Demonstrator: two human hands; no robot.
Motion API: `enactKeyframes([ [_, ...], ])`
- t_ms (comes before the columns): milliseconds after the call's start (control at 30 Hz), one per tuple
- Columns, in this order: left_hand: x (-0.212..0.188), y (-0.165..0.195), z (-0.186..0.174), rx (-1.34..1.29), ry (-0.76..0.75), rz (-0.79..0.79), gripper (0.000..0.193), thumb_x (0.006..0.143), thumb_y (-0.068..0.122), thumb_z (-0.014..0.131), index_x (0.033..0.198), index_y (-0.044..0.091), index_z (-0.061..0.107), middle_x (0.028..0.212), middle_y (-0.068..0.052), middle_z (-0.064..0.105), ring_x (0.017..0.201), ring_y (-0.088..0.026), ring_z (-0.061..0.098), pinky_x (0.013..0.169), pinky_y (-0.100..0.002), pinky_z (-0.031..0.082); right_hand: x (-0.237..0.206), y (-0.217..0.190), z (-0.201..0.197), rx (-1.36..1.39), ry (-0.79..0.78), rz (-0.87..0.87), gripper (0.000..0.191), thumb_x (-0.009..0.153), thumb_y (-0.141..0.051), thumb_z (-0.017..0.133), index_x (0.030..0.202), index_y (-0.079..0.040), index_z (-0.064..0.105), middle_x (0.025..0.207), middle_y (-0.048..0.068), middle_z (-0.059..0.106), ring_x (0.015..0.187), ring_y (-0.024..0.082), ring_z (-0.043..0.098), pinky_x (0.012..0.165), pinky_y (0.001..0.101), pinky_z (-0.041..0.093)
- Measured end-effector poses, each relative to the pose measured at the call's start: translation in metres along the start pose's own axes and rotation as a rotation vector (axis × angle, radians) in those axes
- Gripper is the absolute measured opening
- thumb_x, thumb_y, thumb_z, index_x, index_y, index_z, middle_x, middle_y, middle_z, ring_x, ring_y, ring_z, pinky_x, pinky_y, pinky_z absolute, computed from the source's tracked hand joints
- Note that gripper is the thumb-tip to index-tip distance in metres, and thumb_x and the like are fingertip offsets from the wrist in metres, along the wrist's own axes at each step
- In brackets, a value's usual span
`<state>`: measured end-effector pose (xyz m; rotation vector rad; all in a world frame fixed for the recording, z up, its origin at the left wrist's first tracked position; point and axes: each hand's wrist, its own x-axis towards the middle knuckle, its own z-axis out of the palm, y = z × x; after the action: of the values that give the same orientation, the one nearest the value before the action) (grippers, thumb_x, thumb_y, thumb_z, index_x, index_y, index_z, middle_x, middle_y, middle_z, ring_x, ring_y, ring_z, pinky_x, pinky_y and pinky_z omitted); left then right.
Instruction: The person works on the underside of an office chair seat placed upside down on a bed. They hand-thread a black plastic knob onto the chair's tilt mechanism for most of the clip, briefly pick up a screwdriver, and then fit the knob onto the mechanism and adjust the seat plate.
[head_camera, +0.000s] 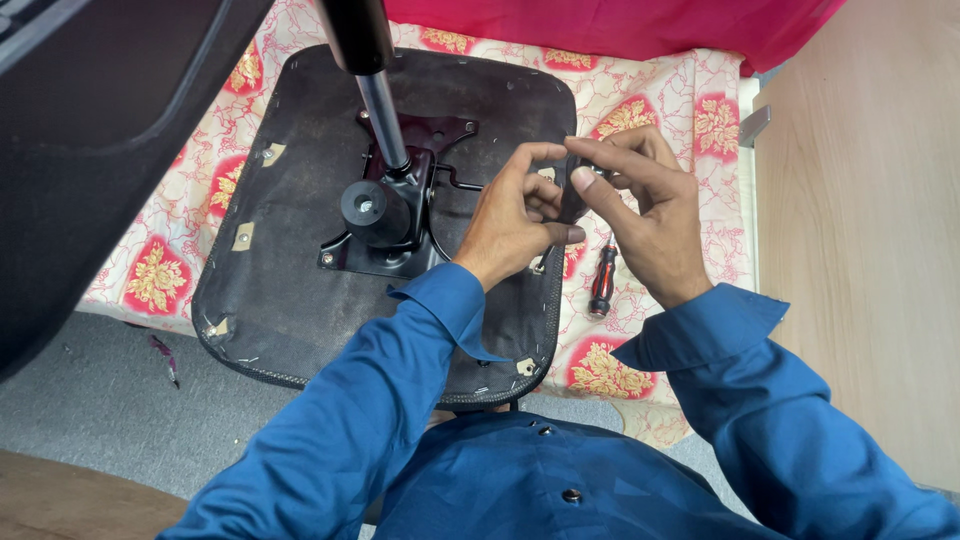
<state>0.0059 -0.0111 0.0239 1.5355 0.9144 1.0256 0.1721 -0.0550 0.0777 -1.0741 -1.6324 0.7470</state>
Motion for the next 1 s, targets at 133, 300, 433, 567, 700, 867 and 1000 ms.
enactKeyframes([
  [133, -0.0015, 0.0007, -0.0025, 0.056, 0.018, -0.004, 0.083, 0.065, 0.006, 0.092, 0.136, 0.011, 0.050, 0.088, -0.003, 0.072, 0.083, -0.010, 0.066, 0.076, -0.028, 0.057, -0.0012, -0.0032, 0.0008, 0.175, -0.057, 0.003, 0.036, 0.102, -0.005, 0.062, 0.137, -0.004, 0.066, 0.132, 0.007, 0.064, 0.127, 0.015, 0.061, 0.109, 0.0269, 0.051],
  [300, -0.0036, -0.0027, -0.0018, 0.091, 0.026, 0.051, 0.079, 0.069, 0.008, 0.093, 0.135, 0.011, 0.051, 0.093, -0.002, 0.069, 0.084, -0.009, 0.066, 0.075, -0.028, 0.056, 0.0004, -0.0057, 0.0064, 0.138, -0.009, 0.070, 0.035, 0.100, -0.004, 0.067, 0.134, -0.004, 0.067, 0.130, 0.009, 0.069, 0.124, 0.018, 0.066, 0.108, 0.0294, 0.055],
  [433, -0.0031, -0.0056, 0.0007, 0.067, 0.036, 0.076, 0.079, 0.068, 0.007, 0.096, 0.134, 0.011, 0.053, 0.090, -0.003, 0.063, 0.080, -0.010, 0.059, 0.072, -0.027, 0.057, 0.0013, -0.0049, 0.0065, -0.009, 0.010, -0.008, 0.032, 0.096, -0.004, 0.075, 0.128, -0.004, 0.071, 0.121, 0.008, 0.067, 0.113, 0.015, 0.067, 0.099, 0.0275, 0.057],
  [567, -0.0017, -0.0057, -0.0003, 0.051, 0.020, 0.056, 0.079, 0.067, 0.005, 0.092, 0.135, 0.011, 0.052, 0.086, -0.001, 0.068, 0.080, -0.009, 0.064, 0.074, -0.027, 0.057, 0.0016, -0.0022, 0.0069, 0.003, 0.025, -0.033, 0.030, 0.097, -0.005, 0.076, 0.127, -0.003, 0.073, 0.115, 0.007, 0.062, 0.106, 0.012, 0.061, 0.087, 0.0259, 0.054],
  [700, -0.0012, -0.0031, -0.0033, 0.089, 0.028, 0.053, 0.078, 0.066, 0.006, 0.092, 0.134, 0.012, 0.053, 0.087, 0.000, 0.071, 0.083, -0.009, 0.067, 0.078, -0.029, 0.057, -0.0015, -0.0023, 0.0042, 0.030, 0.027, 0.033, 0.029, 0.108, -0.008, 0.064, 0.135, -0.004, 0.072, 0.118, 0.009, 0.060, 0.107, 0.013, 0.056, 0.091, 0.0266, 0.048],
  [867, -0.0034, -0.0007, 0.0010, 0.107, 0.032, 0.071, 0.077, 0.067, 0.009, 0.094, 0.133, 0.012, 0.055, 0.093, 0.001, 0.068, 0.085, -0.010, 0.065, 0.077, -0.030, 0.056, -0.0023, -0.0026, 0.0039, 0.143, -0.007, 0.002, 0.035, 0.108, -0.010, 0.058, 0.141, -0.004, 0.061, 0.141, 0.010, 0.064, 0.134, 0.017, 0.059, 0.116, 0.0300, 0.047],
  [1000, -0.0045, -0.0023, 0.0052, 0.106, 0.035, 0.042, 0.078, 0.065, 0.010, 0.096, 0.131, 0.012, 0.056, 0.088, 0.000, 0.061, 0.079, -0.011, 0.059, 0.072, -0.031, 0.056, -0.0042, -0.0008, 0.0044, 0.092, 0.032, 0.021, 0.031, 0.105, -0.010, 0.066, 0.136, -0.004, 0.067, 0.129, 0.010, 0.069, 0.120, 0.016, 0.067, 0.107, 0.0286, 0.055],
])
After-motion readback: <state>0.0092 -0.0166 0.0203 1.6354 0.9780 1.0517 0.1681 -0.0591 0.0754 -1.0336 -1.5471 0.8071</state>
